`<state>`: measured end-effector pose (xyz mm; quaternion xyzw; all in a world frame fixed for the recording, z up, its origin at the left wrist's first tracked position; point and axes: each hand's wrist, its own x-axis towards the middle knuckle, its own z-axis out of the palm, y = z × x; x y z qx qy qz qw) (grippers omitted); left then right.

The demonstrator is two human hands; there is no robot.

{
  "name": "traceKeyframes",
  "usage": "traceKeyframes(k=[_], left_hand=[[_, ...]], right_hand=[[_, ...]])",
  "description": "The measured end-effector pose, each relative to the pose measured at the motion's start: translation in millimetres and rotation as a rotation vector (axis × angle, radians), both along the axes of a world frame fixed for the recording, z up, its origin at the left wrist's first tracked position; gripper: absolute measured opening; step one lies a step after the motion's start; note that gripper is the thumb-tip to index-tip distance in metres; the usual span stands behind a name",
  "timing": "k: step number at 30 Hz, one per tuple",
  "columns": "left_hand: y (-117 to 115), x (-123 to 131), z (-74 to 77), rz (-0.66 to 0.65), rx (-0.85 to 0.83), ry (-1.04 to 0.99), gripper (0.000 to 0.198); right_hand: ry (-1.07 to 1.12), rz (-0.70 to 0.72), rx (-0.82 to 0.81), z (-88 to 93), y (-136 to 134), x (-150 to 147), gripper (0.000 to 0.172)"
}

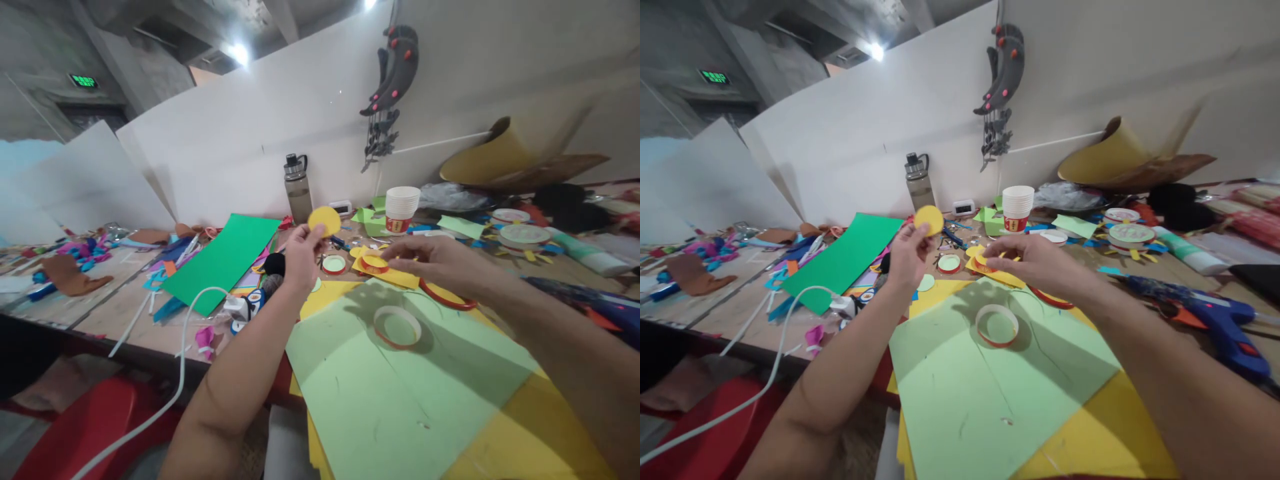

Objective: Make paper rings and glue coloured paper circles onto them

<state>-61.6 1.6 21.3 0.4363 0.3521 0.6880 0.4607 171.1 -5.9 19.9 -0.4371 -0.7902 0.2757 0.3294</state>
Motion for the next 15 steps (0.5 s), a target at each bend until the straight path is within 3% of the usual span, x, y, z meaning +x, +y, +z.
traceKeyframes(k=[4,8,11,15], left_hand=[[-5.1,-11.1,22.0,0.133,0.152,-0.129,0.032],[-9.0,-4.6,19.7,0.118,0.054,-0.063,0.031],[-9.9,2.3,13.8,0.063,0.022,-0.046,0.029],[-7.0,1.7,10.8,0.058,0.002,-0.075,0.030]], right_hand=[[-0.375,0.257,-0.152,1.1,-6.5,2.9,0.022],[-0.574,0.313,-0.177,-2.9,-19.9,-9.3,0.009],[-0.520,0.315,-0.174,-5.9,-26.1,-18.6,0.010],[-0.323,0.192,-0.169,-10.2,-31.6,-30.9,0.017]])
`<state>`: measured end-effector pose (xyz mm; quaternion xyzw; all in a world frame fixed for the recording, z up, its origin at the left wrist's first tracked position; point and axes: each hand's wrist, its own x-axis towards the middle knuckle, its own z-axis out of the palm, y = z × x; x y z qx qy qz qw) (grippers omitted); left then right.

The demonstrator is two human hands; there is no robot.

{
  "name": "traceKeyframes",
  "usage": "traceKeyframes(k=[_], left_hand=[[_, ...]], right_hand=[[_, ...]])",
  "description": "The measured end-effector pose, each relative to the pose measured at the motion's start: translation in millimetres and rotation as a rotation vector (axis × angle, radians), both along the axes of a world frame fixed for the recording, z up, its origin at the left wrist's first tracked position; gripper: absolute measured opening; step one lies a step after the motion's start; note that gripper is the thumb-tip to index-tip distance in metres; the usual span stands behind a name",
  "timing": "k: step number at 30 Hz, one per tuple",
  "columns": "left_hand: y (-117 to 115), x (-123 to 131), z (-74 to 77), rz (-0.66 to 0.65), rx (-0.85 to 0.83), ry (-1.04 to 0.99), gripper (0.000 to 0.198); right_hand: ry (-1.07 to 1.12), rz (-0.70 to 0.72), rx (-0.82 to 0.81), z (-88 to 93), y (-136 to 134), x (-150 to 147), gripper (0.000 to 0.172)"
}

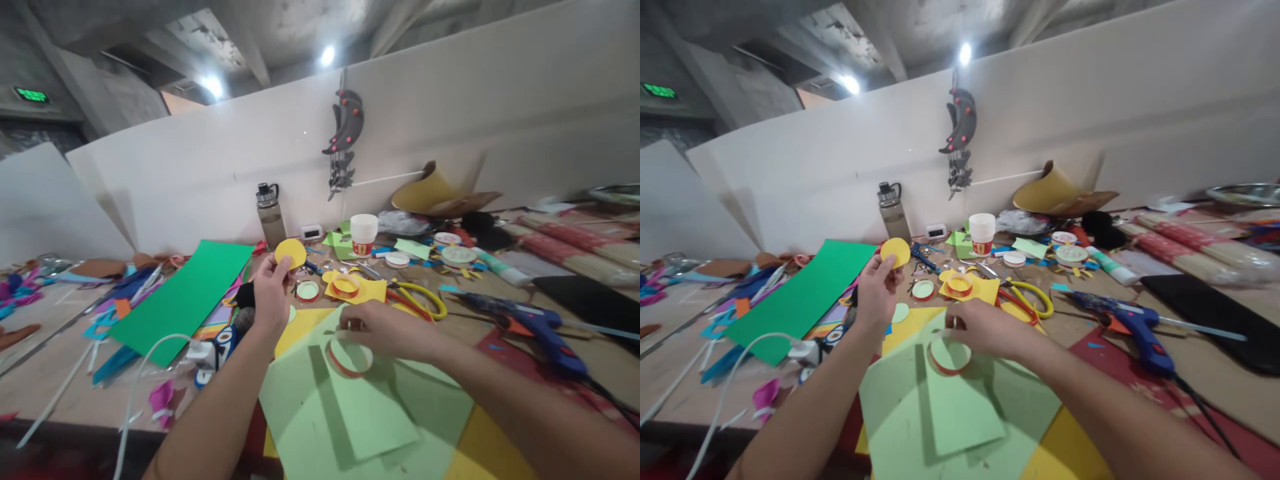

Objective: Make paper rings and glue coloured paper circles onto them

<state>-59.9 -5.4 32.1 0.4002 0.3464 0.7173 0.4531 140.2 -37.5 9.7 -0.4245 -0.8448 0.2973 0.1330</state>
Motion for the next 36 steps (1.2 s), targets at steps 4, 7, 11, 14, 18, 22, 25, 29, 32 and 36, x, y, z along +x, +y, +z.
traceKeyframes(k=[4,7,11,14,18,22,25,29,32,36], left_hand=[[5.1,-3.7,-2.4,0.029,-0.026,0.005,0.028],[7.5,-3.6,-5.7,0.028,-0.027,0.040,0.027],[9.8,-2.3,-10.3,0.029,-0.050,0.079,0.028],[11.9,-2.3,-13.5,0.029,-0.072,0.103,0.030],[13.5,-2.3,-17.3,0.021,-0.087,0.130,0.033],[13.4,-2.3,-18.4,-0.002,-0.120,0.222,0.034],[13.2,-2.6,-17.9,-0.090,-0.200,0.366,0.038],[13.7,-2.4,-18.8,-0.174,-0.293,0.527,0.040],[16.6,-4.3,-22.3,-0.153,-0.300,0.624,0.035],[22.1,-11.0,-28.2,-0.047,-0.261,0.899,0.025]], right_hand=[[0.096,-0.233,0.040,-5.7,-4.1,-12.8,0.018],[0.088,-0.297,0.052,-8.2,-4.9,-17.7,0.019],[0.070,-0.246,0.006,-8.3,-1.1,-16.1,0.019],[0.051,-0.253,0.069,-7.0,6.3,-10.7,0.028],[-0.030,-0.336,0.242,-1.8,20.8,2.0,0.025],[-0.133,-0.505,0.392,10.7,46.1,24.7,0.029],[-0.246,-0.671,0.468,20.1,76.0,46.4,0.030],[-0.411,-0.756,0.453,20.7,120.9,70.6,0.030],[-0.516,-0.772,0.410,10.9,147.1,80.0,0.034],[-0.591,-0.773,0.321,-5.9,165.0,83.9,0.038]])
